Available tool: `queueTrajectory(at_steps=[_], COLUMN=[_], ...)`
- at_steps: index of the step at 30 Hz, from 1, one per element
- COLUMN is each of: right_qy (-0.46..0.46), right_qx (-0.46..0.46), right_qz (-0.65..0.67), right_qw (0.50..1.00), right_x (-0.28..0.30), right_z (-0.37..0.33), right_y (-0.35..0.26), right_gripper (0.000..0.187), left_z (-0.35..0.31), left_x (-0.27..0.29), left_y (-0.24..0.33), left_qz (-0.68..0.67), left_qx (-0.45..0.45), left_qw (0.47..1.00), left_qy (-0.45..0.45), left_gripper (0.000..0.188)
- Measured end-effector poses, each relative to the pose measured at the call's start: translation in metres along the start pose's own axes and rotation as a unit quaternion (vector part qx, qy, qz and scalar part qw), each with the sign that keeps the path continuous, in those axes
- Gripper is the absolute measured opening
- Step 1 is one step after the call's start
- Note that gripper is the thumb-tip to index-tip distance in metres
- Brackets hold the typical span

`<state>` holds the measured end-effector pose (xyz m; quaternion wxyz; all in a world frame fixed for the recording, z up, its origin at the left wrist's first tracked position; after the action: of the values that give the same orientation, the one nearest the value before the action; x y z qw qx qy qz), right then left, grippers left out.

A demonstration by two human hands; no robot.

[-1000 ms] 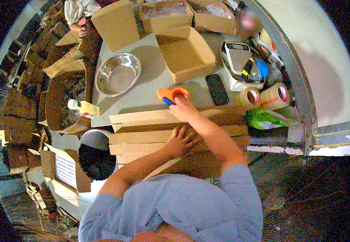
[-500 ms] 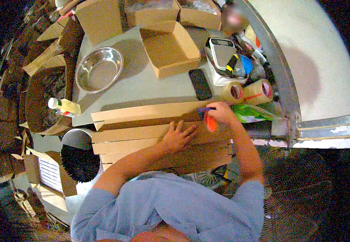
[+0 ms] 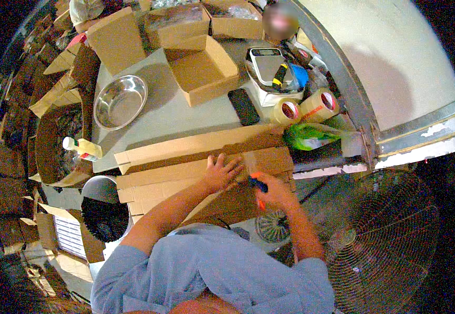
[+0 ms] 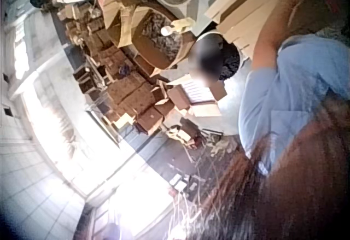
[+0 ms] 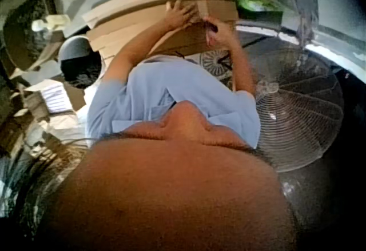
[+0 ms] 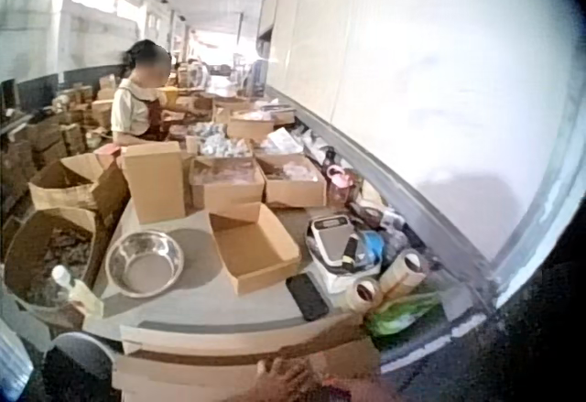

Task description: The person places a metal drawer slide into a long cardboard box, adds a plastic bag containing screws and small brackets, and seals the box with adhesive tape using a tape dispenser.

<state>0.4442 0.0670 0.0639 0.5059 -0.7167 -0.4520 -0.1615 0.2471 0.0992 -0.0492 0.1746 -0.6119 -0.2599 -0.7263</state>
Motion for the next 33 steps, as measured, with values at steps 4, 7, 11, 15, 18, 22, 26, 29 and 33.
queueTrajectory(at_steps=[4,7,11,15,18,22,26,29,33], right_qy=[0.095,-0.086,-0.008,0.036,0.085,0.079,0.078,-0.089,-0.210], right_qx=[0.033,-0.183,-0.154,-0.119,-0.082,-0.076,0.020,0.081,0.074], right_qz=[0.005,0.049,0.203,0.216,0.196,0.188,0.042,-0.021,-0.007], right_qw=[0.995,0.978,0.967,0.969,0.973,0.976,0.996,0.992,0.975], right_x=[-0.019,-0.049,-0.044,-0.053,-0.055,-0.074,-0.103,-0.121,-0.134], right_z=[-0.026,0.001,-0.023,-0.055,-0.073,-0.084,-0.071,-0.048,0.008], right_y=[0.021,0.084,0.065,0.086,0.065,0.019,-0.012,-0.055,-0.154], right_gripper=[0.046,0.040,0.040,0.042,0.045,0.047,0.043,0.041,0.034], left_z=[0.003,0.016,0.020,0.061,0.090,0.098,0.031,-0.075,-0.215], left_x=[0.004,0.007,0.007,-0.002,-0.012,-0.010,0.009,0.046,0.057], left_y=[0.003,0.009,0.015,0.023,0.023,0.020,0.008,-0.023,-0.074], left_qz=[-0.001,0.001,0.000,-0.008,0.005,-0.095,-0.088,-0.072,-0.048], left_qx=[-0.008,-0.022,0.022,0.005,0.034,0.092,0.066,0.071,0.080], left_qw=[1.000,1.000,1.000,0.995,0.999,0.984,0.993,0.994,0.996], left_qy=[0.020,0.017,0.011,0.095,0.014,-0.117,-0.038,-0.040,0.015], left_gripper=[0.066,0.065,0.068,0.074,0.081,0.088,0.088,0.080,0.070])
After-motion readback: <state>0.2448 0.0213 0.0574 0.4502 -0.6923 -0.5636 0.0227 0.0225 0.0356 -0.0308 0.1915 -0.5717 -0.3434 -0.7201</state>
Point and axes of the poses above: each hand's wrist, its own z-axis towards the middle knuckle, its own x-axis out of the back of the hand, y = z × x, the point moved 2 cm from there along z, towards the middle knuckle, and after that the axes turned 11 degrees about -x, right-handed, at the moved point
